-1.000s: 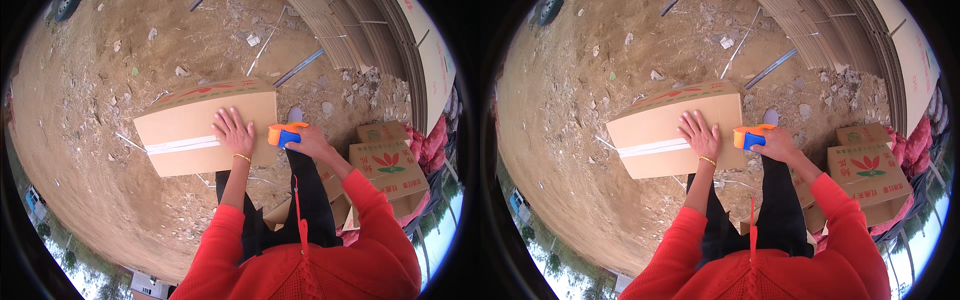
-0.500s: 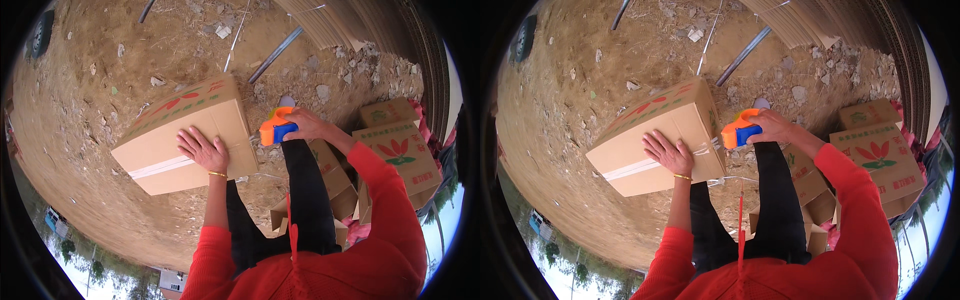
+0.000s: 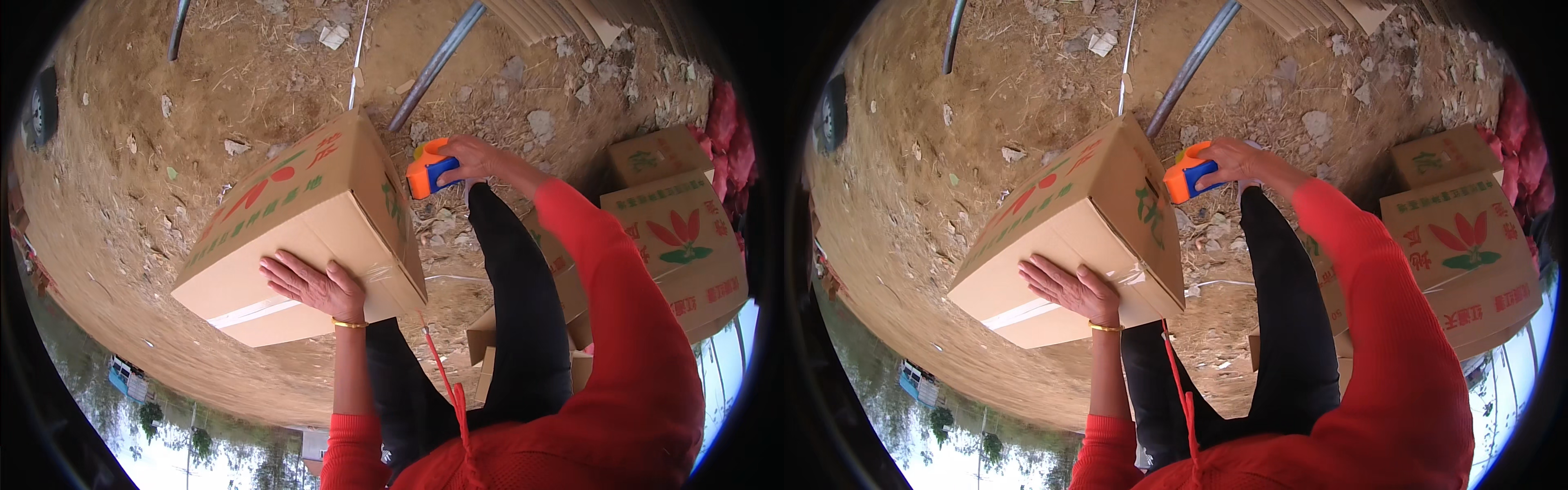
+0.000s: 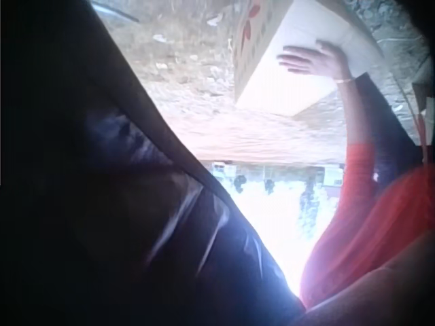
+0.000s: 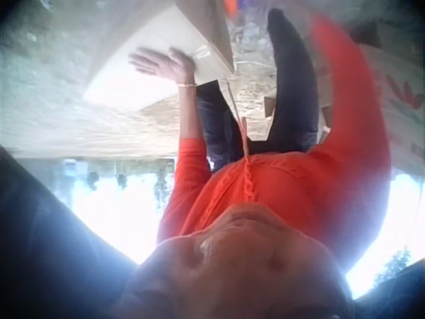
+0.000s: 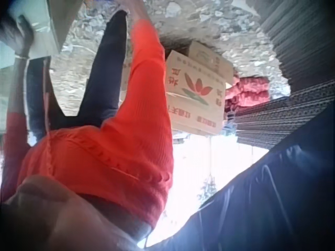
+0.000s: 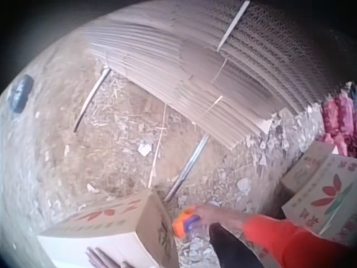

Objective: The person assembles flat cardboard boxes by folding the flaps and sealing them with a handheld tape dispenser. They repeat this process for multiple boxes, stacking the finished ones nearby.

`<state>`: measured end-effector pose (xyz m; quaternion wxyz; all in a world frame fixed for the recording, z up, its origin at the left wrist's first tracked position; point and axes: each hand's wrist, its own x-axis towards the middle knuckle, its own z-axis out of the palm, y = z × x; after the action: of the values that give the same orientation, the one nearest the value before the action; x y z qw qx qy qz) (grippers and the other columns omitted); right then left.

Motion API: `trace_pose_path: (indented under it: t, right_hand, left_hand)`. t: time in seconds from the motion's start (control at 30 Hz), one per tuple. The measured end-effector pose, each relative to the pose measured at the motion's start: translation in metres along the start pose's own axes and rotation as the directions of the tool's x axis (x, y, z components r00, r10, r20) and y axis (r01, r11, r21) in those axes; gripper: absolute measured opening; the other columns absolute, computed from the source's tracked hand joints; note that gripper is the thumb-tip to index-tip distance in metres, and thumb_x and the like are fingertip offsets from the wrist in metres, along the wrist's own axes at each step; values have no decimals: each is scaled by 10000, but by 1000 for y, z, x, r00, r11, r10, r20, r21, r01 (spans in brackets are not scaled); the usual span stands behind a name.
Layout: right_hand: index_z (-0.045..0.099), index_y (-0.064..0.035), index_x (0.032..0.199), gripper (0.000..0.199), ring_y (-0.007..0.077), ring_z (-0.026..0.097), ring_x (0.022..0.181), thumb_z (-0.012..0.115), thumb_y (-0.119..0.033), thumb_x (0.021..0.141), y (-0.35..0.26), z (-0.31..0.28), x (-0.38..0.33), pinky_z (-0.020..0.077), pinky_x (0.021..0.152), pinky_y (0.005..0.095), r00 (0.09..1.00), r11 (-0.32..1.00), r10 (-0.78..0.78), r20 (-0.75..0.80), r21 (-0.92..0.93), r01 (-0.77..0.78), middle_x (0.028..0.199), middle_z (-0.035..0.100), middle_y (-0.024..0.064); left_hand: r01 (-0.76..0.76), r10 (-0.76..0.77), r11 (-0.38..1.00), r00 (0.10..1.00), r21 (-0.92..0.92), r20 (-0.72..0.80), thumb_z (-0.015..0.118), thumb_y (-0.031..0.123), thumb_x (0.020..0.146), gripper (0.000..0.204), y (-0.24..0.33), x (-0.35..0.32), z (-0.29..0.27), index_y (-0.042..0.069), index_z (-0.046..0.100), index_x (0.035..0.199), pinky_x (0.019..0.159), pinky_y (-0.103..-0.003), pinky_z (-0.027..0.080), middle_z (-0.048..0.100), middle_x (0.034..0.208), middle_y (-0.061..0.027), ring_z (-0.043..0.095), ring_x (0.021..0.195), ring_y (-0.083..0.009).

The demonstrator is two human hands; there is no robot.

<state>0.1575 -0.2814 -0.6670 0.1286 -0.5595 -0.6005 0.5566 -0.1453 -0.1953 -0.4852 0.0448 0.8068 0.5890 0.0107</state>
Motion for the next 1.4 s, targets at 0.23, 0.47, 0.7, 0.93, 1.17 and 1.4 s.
trace_pose_path:
  t: [0.23, 0.47, 0.7, 0.93, 1.17, 1.4]
  right_hand:
    - [640, 3, 1047, 628, 354, 633, 773, 658, -541, 733, -20, 8, 23, 489, 706, 429, 998, 996, 40, -41, -78, -44, 765, 643, 190]
    - [696, -33, 807, 347, 285, 665, 762, 624, -373, 801, -134, -8, 6, 487, 656, 399, 886, 862, 461, 46, -261, -435, 769, 668, 139]
    - [687, -45, 898, 279, 259, 685, 789, 594, -304, 851, -162, 69, 22, 506, 692, 399, 681, 638, 709, -183, -247, -730, 851, 696, 117]
    - [587, 60, 905, 493, 377, 663, 775, 627, -426, 830, -176, 68, 4, 515, 688, 474, 402, 535, 833, -381, 370, -759, 788, 663, 230]
    - [533, 25, 1004, 464, 335, 672, 814, 606, -410, 857, -170, 83, 41, 483, 744, 455, 347, 454, 883, -317, 382, -805, 829, 681, 188]
    - [533, 36, 914, 517, 409, 650, 731, 635, -464, 823, -165, 127, -5, 513, 669, 496, 373, 555, 787, -491, 299, -776, 772, 650, 255]
  left_hand:
    - [10, -10, 1000, 1000, 3, 8, 244, 522, 962, 744, 2, 1, -2, -17, 180, 1471, 1143, -507, 64, 121, 1538, -231, 100, 1426, -393]
    - [28, -28, 1000, 1000, 12, 13, 254, 509, 959, 741, 0, -1, -1, -18, 171, 1473, 1139, -518, 55, 114, 1540, -231, 93, 1427, -392]
    - [31, -30, 999, 999, -16, 32, 276, 495, 947, 739, 3, -2, -4, -13, 171, 1474, 1124, -561, 41, 99, 1531, -264, 70, 1421, -432]
    - [47, -46, 998, 998, -38, 42, 276, 496, 943, 741, 5, 0, -5, -10, 172, 1475, 1119, -570, 29, 98, 1525, -281, 60, 1412, -457]
    - [23, -23, 1000, 1000, -9, 9, 270, 501, 951, 731, -2, -1, 2, 8, 169, 1482, 1129, -545, 31, 94, 1536, -254, 68, 1423, -421]
    - [37, -35, 999, 993, -19, 110, 351, 422, 918, 715, -5, -1, -2, -16, 206, 1465, 1118, -570, 13, 100, 1524, -282, 55, 1414, -450]
